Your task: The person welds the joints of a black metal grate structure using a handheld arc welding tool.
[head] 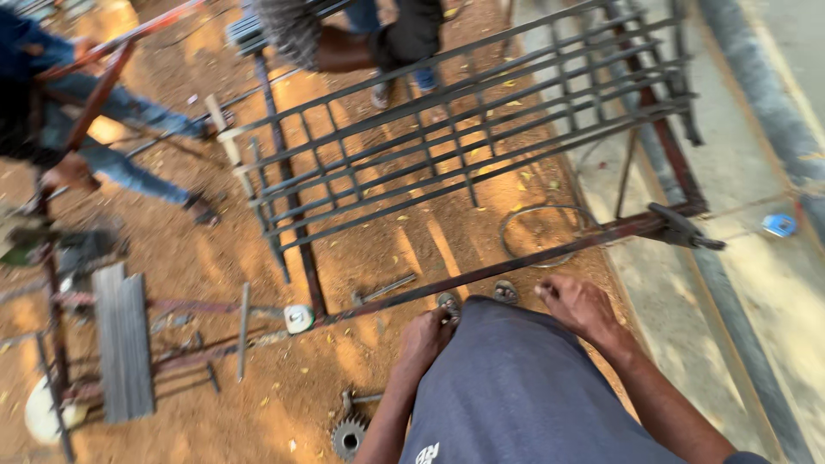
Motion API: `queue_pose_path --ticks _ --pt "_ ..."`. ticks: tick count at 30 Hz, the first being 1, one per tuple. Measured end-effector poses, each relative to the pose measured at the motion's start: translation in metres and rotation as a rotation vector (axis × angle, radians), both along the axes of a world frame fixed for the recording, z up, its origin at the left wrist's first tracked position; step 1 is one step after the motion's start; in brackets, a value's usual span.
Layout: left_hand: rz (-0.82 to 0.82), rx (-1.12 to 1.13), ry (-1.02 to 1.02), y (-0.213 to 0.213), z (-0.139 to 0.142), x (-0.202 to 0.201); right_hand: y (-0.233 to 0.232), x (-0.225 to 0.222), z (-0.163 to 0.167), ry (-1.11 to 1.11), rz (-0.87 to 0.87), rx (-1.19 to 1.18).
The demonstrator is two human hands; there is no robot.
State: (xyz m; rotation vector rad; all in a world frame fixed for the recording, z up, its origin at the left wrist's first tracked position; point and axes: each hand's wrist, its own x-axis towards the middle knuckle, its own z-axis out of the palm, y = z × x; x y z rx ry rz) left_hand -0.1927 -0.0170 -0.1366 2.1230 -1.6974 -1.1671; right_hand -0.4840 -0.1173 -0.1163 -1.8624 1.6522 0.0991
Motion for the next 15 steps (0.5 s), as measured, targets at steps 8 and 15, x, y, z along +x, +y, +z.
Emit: queue_pose_path --ticks 8,15 --pt "-0.033 0.057 -0.074 -0.004 -0.018 -0.012 -0.004 -0.072 -0.053 -0.607 -0.94 -0.114" --pt "-0.04 0.092 -0.072 -0.005 -0.023 -0.022 -0.038 -0.115 -0.084 -0.924 -1.385 -0.12"
